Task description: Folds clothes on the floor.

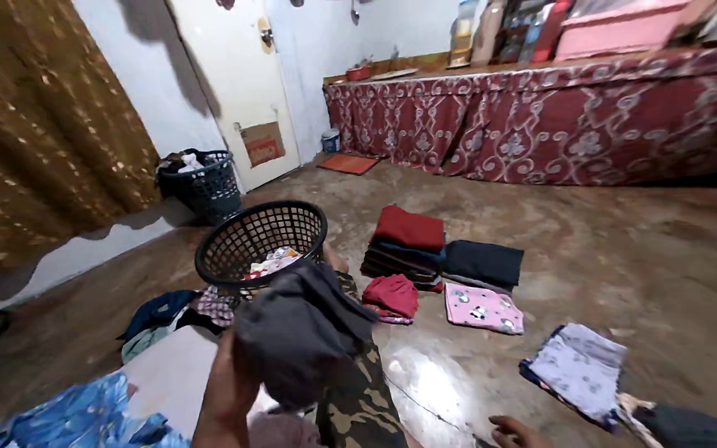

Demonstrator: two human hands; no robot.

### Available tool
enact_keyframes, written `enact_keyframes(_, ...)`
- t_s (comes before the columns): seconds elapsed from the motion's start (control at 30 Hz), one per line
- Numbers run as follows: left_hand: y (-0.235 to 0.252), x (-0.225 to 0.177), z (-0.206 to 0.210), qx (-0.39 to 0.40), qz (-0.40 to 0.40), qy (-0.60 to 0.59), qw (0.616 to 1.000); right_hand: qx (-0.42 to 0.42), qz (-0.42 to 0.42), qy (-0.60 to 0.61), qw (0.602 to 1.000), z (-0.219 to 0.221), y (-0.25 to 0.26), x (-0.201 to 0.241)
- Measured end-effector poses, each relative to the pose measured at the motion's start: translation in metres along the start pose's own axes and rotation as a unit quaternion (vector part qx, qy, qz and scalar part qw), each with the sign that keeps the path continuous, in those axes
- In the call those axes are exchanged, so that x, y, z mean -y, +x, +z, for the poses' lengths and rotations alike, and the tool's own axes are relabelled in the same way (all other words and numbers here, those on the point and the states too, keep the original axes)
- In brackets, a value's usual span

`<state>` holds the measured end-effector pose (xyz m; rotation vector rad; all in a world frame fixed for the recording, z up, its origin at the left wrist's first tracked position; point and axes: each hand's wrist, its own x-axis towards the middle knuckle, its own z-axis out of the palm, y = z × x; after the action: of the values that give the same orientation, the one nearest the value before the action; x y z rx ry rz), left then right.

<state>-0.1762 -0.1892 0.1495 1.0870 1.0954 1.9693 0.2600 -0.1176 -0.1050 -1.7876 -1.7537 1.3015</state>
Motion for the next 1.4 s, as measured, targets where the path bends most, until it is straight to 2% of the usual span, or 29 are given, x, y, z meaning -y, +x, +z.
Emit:
enact_keyframes(0.07, -0.003, 0.016, 0.020, 0.207, 0.036, 0.051, 0.976, -0.005, -0.038, 0.074, 0.997, 0.009, -0.008, 0.009)
enact_keyframes(0.1, -0.005, 0.027, 0.035, 0.280, 0.052, 0.089, 0.954, 0.000, -0.061, 0.122, 0.991, 0.013, -0.014, 0.015)
enact_keyframes(0.17, -0.018, 0.047, 0.074, 0.365, 0.046, 0.142, 0.919, 0.029, -0.107, 0.223, 0.969, 0.020, -0.035, 0.036)
enact_keyframes(0.23, -0.030, 0.069, 0.107, 0.440, -0.023, 0.154, 0.885, 0.073, -0.130, 0.304, 0.941, 0.025, -0.058, 0.054)
enact_keyframes(0.3, -0.038, 0.094, 0.132, 0.486, -0.095, 0.129, 0.859, 0.109, -0.145, 0.381, 0.906, 0.035, -0.069, 0.052)
enact_keyframes(0.4, -0.040, 0.119, 0.148, 0.483, -0.125, 0.128, 0.857, 0.101, -0.162, 0.477, 0.858, 0.039, -0.077, 0.042)
enact_keyframes(0.5, -0.030, 0.129, 0.148, 0.413, -0.158, 0.156, 0.883, -0.029, -0.126, 0.571, 0.810, 0.020, -0.081, 0.025)
enact_keyframes(0.57, -0.022, 0.136, 0.143, 0.371, -0.213, 0.174, 0.887, -0.116, -0.126, 0.651, 0.740, 0.003, -0.073, 0.014)
enact_keyframes(0.63, -0.018, 0.147, 0.137, 0.345, -0.264, 0.178, 0.883, -0.211, -0.161, 0.717, 0.644, -0.007, -0.053, 0.007)
enact_keyframes(0.7, -0.019, 0.164, 0.132, 0.320, -0.302, 0.186, 0.878, -0.264, -0.109, 0.750, 0.596, -0.015, -0.041, 0.014)
enact_keyframes(0.77, -0.024, 0.190, 0.128, 0.278, -0.281, 0.277, 0.876, -0.287, -0.022, 0.757, 0.586, -0.014, -0.030, 0.016)
enact_keyframes(0.8, -0.025, 0.206, 0.124, 0.272, -0.245, 0.353, 0.861, -0.296, 0.028, 0.745, 0.597, -0.010, -0.024, 0.013)
enact_keyframes(0.83, -0.027, 0.219, 0.119, 0.270, -0.212, 0.406, 0.847, -0.299, 0.081, 0.714, 0.628, -0.006, -0.019, 0.010)
enact_keyframes(0.9, -0.034, 0.234, 0.119, 0.287, -0.195, 0.433, 0.832, -0.273, 0.127, 0.621, 0.724, 0.001, -0.010, 0.005)
enact_keyframes(0.97, -0.048, 0.237, 0.127, 0.368, -0.225, 0.415, 0.801, -0.233, 0.120, 0.472, 0.842, 0.008, -0.007, 0.002)
enact_keyframes(1.03, -0.065, 0.242, 0.136, 0.492, -0.252, 0.399, 0.732, -0.179, 0.105, 0.299, 0.931, 0.012, -0.005, 0.002)
enact_keyframes(1.1, -0.083, 0.253, 0.140, 0.592, -0.268, 0.393, 0.650, -0.090, 0.086, 0.156, 0.980, 0.018, -0.002, 0.005)
enact_keyframes(1.17, -0.098, 0.274, 0.134, 0.663, -0.283, 0.391, 0.573, -0.018, 0.066, 0.044, 0.997, 0.031, 0.002, 0.011)
enact_keyframes(1.2, -0.101, 0.284, 0.129, 0.680, -0.286, 0.399, 0.546, 0.007, 0.064, -0.014, 0.998, 0.037, 0.003, 0.014)
enact_keyframes(1.23, -0.103, 0.293, 0.125, 0.682, -0.284, 0.411, 0.534, 0.026, 0.068, -0.069, 0.995, 0.043, 0.004, 0.018)
enact_keyframes(1.3, -0.098, 0.302, 0.122, 0.639, -0.287, 0.428, 0.571, 0.043, 0.076, -0.140, 0.986, 0.054, 0.007, 0.021)
enact_keyframes(1.4, -0.088, 0.306, 0.124, 0.522, -0.253, 0.469, 0.666, 0.038, 0.078, -0.162, 0.983, 0.059, 0.013, 0.020)
